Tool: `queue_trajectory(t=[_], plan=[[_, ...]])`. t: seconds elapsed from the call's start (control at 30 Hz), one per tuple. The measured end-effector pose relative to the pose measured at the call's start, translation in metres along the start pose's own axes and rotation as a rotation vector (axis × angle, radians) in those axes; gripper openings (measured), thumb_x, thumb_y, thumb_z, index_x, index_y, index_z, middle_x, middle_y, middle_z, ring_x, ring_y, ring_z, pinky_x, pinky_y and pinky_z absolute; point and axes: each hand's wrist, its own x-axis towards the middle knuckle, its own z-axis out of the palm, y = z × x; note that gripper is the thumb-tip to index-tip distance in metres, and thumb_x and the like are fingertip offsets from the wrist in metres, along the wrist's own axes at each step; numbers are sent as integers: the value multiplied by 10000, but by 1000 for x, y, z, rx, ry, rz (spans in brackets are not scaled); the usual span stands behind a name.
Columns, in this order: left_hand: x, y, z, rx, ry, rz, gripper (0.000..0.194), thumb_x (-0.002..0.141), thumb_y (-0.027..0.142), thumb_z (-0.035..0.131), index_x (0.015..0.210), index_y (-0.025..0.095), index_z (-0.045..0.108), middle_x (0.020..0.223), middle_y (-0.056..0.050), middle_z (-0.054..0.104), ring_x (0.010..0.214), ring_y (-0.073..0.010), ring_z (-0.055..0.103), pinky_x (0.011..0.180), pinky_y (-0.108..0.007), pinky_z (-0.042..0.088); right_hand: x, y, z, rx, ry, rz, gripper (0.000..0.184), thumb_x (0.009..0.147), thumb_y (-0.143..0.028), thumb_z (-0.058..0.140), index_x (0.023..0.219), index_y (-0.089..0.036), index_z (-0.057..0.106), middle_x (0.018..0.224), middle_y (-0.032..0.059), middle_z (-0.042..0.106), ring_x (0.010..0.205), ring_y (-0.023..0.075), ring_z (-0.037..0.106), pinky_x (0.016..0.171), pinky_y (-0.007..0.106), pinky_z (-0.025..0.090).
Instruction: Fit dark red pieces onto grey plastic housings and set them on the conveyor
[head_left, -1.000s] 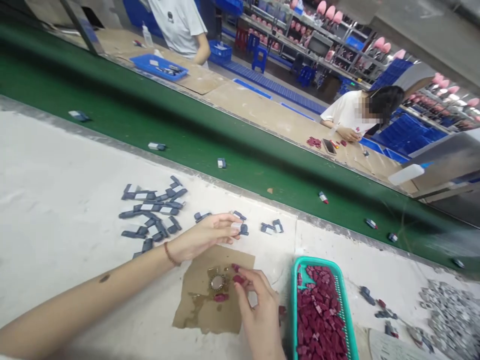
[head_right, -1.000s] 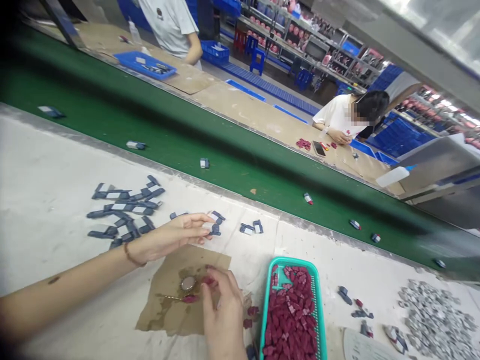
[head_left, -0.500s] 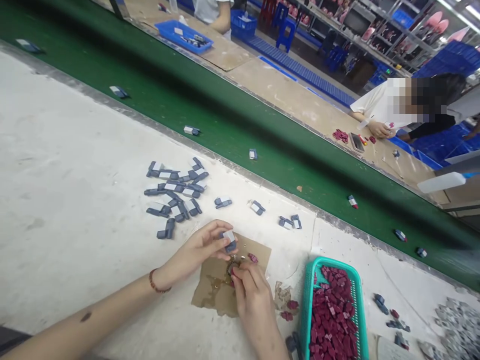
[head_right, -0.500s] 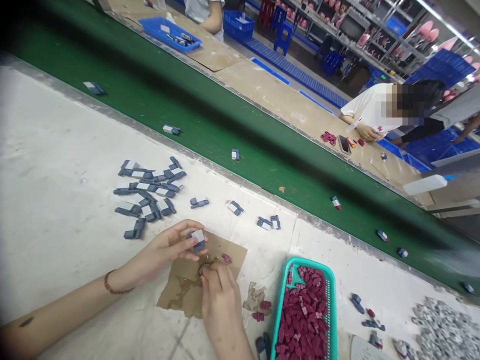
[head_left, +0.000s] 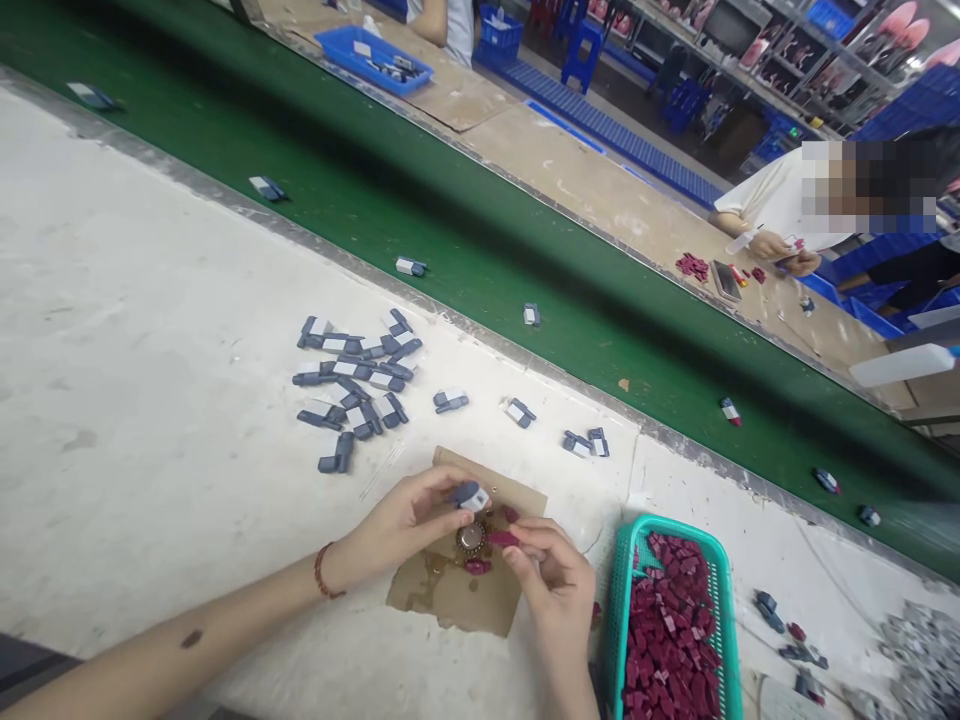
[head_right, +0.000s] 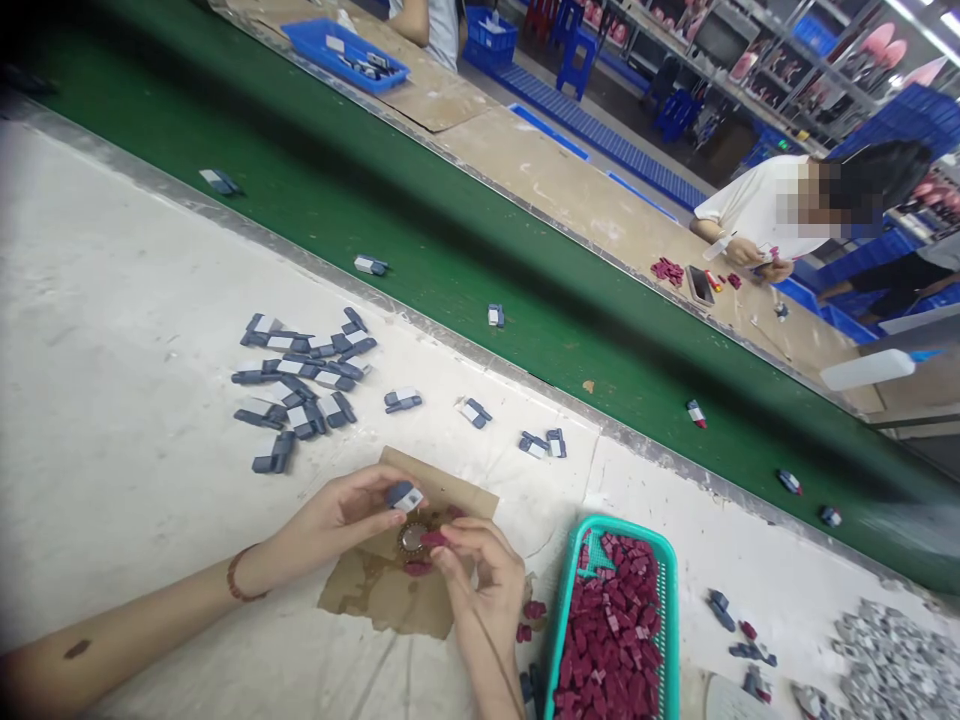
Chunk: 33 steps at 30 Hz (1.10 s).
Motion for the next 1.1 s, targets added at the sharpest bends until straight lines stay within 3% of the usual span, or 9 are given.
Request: queue_trajectory(t=[0.13,0.23,0.33,0.47,0.67,1.0,1.1], plan=[[-6,0,1,59,-81,-10,188,849,314,630,976,177,656,963,-84,692,892,-220,638,802,-323,515,1,-8,-4,113,71,-6,82,794,-185,721,849,-230,763,871,65,740,774,182,694,640,258,558],[-9,2,4,-39,-141,-69,262,867,380,620,1047,189,638,951,-74,673,812,-196,635,759,-318,521,0,-14,0,147,94,-48,123,775,-143,730,835,-243,767,836,49,745,770,171,697,632,235,554],[-9,5,9,-261,-170,-162,362,868,478,604,1124,224,577,899,-28,626,606,-118,564,673,-315,531,0,-16,1,168,79,-93,160,783,-122,719,850,-261,763,822,31,747,762,156,696,631,222,554],[-8,6,12,-512,-220,-342,410,798,544,663,1027,212,588,628,57,479,476,-82,418,563,-327,555,1,-17,-1,117,42,-128,179,799,-109,705,872,-263,757,837,30,749,795,164,696,691,250,567],[-8,12,10,-593,-323,-565,424,785,566,653,974,190,607,483,75,425,424,-82,338,450,-274,543,3,-19,0,106,-5,-174,178,820,-123,691,903,-266,757,843,38,755,802,181,705,742,296,579],[-8,11,11,-557,-387,-594,497,769,653,603,955,194,564,436,111,356,378,-63,228,400,-235,507,3,-22,5,-42,-61,-210,145,837,-141,670,882,-249,756,840,39,747,762,170,701,720,276,578],[-10,10,13,-444,-348,-541,520,776,693,557,941,200,544,469,119,312,386,-67,240,438,-259,517,2,-22,3,-96,-63,-215,123,844,-156,658,866,-236,749,837,46,743,755,178,698,743,306,577]])
